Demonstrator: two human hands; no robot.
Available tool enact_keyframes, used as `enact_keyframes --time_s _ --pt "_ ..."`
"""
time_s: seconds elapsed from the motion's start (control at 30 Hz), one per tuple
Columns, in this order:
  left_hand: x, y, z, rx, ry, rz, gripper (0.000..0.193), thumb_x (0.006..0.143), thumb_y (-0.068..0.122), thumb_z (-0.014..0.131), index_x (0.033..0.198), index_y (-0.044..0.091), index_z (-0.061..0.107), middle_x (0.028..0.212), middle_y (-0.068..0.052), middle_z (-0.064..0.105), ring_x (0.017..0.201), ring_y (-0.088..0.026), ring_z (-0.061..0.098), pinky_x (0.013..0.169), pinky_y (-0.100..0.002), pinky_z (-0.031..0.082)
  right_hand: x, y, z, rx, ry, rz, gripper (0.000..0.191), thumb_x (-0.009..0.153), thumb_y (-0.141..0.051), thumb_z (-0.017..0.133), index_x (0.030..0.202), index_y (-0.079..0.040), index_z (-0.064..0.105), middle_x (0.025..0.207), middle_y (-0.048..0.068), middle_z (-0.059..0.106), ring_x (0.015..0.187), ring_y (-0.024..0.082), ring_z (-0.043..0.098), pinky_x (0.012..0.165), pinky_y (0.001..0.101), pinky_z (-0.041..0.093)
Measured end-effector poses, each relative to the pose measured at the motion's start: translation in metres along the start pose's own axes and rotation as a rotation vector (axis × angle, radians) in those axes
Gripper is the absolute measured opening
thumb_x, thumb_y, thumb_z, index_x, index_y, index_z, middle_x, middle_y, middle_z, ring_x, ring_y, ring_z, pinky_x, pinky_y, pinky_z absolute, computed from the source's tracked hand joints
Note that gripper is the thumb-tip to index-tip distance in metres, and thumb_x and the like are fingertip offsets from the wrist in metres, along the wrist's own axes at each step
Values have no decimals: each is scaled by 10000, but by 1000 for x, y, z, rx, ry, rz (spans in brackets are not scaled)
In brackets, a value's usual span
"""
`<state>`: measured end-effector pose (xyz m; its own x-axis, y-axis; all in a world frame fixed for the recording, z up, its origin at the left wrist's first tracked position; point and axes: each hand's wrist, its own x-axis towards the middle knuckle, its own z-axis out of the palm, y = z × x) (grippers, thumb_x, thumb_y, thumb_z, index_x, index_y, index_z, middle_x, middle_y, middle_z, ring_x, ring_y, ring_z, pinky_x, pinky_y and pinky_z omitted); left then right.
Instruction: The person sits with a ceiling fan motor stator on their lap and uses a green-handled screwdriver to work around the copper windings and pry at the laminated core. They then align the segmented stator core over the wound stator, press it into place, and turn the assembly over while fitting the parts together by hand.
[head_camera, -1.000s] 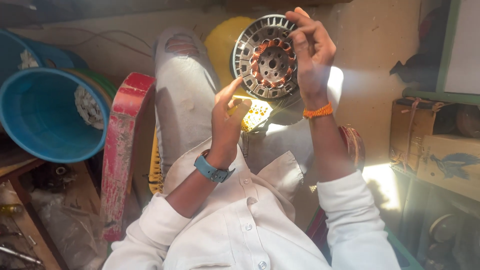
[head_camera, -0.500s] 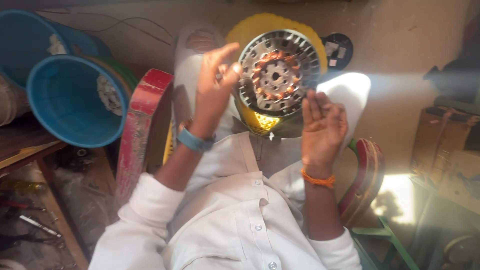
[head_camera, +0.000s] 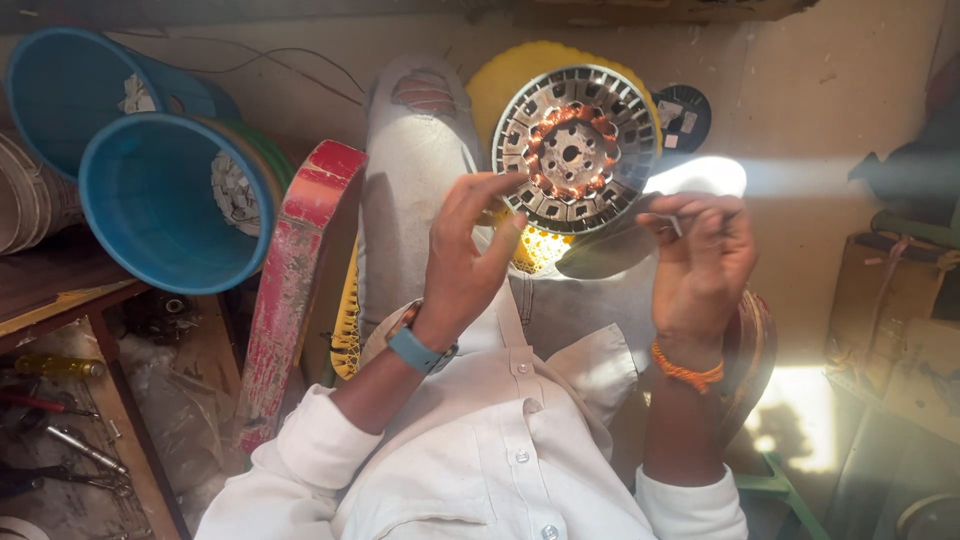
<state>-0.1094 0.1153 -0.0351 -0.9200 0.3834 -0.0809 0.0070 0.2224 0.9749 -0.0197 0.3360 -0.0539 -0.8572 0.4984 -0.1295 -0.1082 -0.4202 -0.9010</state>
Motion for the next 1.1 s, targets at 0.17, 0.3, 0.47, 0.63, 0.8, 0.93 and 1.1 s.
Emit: enact_keyframes --time_s 0.17,0.3,0.47,0.63,0.8,0.93,1.1 --pt "0 14 -8 -522 -421 -352 574 925 117 727 1476 89 570 1171 -64 609 921 -110 621 808 -265 525 -25 -5 25 -583 -209 -195 251 1115 -257 574 1037 -25 631 951 93 694 1074 218 712 1088 410 537" --pt "-4 10 -1 -551 -402 -230 354 951 133 745 1277 5 690 1172 -46 714 1044 -97 690 924 -259 567 -25 -15 41 -908 -392 -355 136 1035 -154 701 1062 -23 675 977 96 732 910 217 748 810 326 596" --pt "-18 -5 -2 -475 -182 -223 163 977 117 739 1050 -19 789 974 -63 749 878 -102 680 789 -258 548 -27 -17 57 -953 -496 -333 113 955 -94 756 998 -34 671 864 85 687 749 219 695 669 336 541" --pt "-19 -16 -21 -576 -130 -334 188 978 170 752 1067 5 765 966 -66 738 856 -90 651 765 -252 531 -26 -8 68 -978 -553 -390 124 952 -117 759 993 -41 669 878 87 689 780 254 674 722 378 538" --pt "-17 -15 -31 -742 -246 -502 263 885 222 773 1101 73 759 951 -36 737 833 -88 671 702 -261 553 -26 -2 74 -967 -573 -419 116 986 -134 738 1018 -53 661 907 88 685 816 259 684 751 381 549" --pt "-21 -14 -33 -718 -219 -419 202 908 217 794 983 33 758 918 -33 724 814 -95 660 685 -265 542 -28 0 79 -986 -572 -350 152 981 -161 748 1012 -39 663 840 91 661 736 234 663 665 366 523" --pt "-24 -20 -33 -745 -65 -400 146 917 188 794 915 54 735 810 -3 662 710 -71 592 626 -251 485 -28 0 84 -994 -507 -351 152 985 -182 727 1029 -43 683 839 89 651 695 191 637 630 347 499"
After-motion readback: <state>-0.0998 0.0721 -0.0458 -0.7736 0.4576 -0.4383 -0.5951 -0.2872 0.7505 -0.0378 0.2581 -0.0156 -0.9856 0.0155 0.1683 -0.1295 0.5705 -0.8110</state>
